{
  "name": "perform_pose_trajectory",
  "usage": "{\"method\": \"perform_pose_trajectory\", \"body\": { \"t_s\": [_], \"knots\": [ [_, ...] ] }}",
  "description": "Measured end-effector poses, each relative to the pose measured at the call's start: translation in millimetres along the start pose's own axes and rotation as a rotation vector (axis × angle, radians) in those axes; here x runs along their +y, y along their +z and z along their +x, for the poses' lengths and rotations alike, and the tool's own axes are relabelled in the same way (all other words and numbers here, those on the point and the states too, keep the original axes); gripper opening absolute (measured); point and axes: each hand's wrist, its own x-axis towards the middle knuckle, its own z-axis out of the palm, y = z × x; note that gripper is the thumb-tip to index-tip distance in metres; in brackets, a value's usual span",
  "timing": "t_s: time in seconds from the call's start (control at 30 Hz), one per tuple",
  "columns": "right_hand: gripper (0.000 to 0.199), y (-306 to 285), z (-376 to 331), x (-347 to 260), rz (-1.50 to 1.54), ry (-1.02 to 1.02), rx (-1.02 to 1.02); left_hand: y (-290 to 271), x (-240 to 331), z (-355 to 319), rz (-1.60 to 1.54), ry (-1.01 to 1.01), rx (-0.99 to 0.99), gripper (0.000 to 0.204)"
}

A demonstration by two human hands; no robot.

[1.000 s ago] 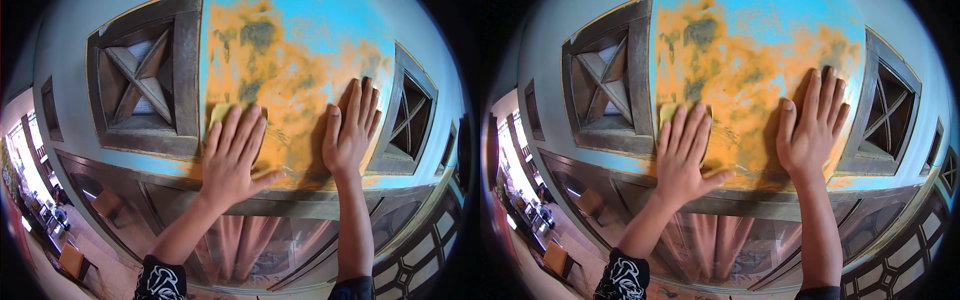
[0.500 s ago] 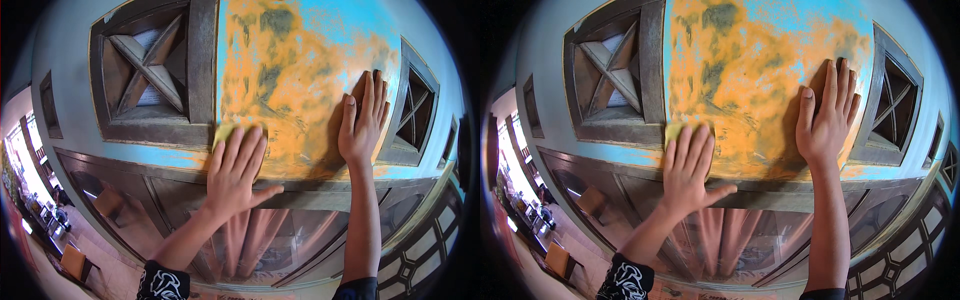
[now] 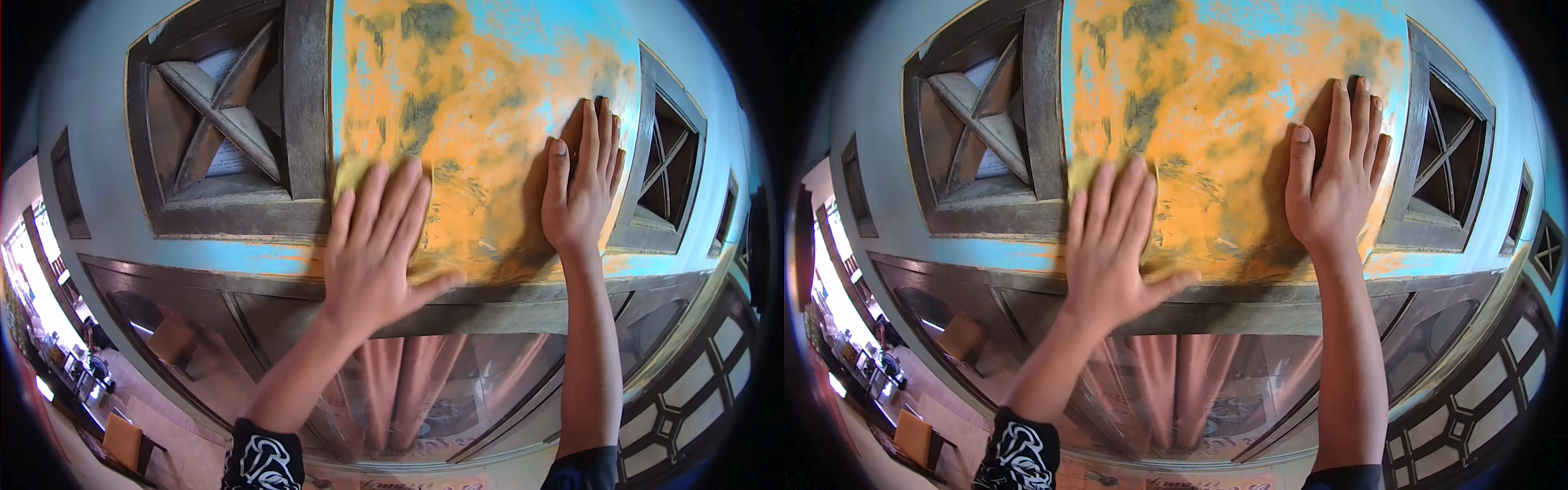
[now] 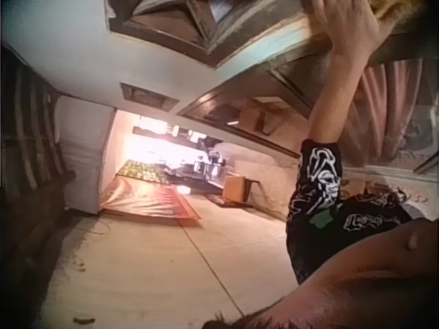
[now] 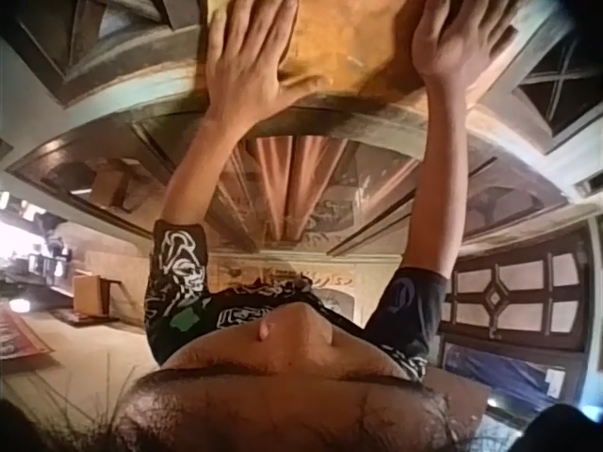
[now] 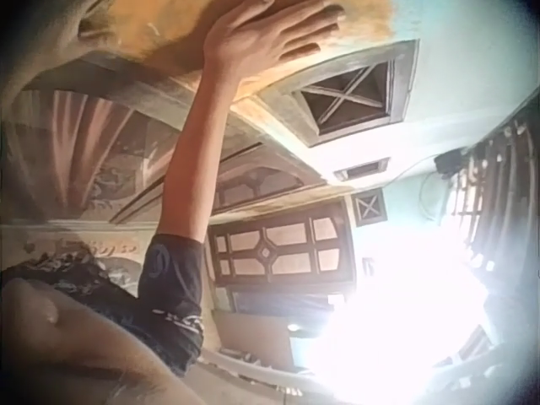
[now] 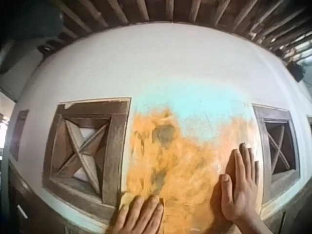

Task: Sand the surface of a wooden furniture piece using sandpaper.

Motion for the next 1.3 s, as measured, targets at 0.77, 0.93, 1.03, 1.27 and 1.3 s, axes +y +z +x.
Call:
{"method": "perform_pose_trajectory", "body": {
  "t_s": [0.77, 0.93, 1.03, 1.27, 1.3],
  "knots": [
    [0.058, -5.2, -0.6, 5.9, 0.060, 0.007, 0.015, 2.2, 20.1, 20.7, 0.018, -0.040, 0.036, 0.106],
    [0.057, -8.1, 5.3, -1.5, 0.086, -0.001, 0.023, 10.7, 28.7, -30.5, -0.008, -0.039, -0.018, 0.110],
    [0.056, -6.2, 1.2, 3.7, 0.075, -0.007, 0.016, 3.9, 16.7, 4.4, 0.001, -0.006, -0.008, 0.110],
    [0.058, -7.6, 3.0, 4.6, 0.084, 0.000, 0.040, -3.1, 20.5, -20.4, -0.051, -0.024, -0.076, 0.112],
    [0.058, -6.7, 3.8, 2.6, 0.089, 0.003, 0.045, -2.7, 19.0, -27.8, -0.027, -0.008, -0.061, 0.113]
  ]
}}
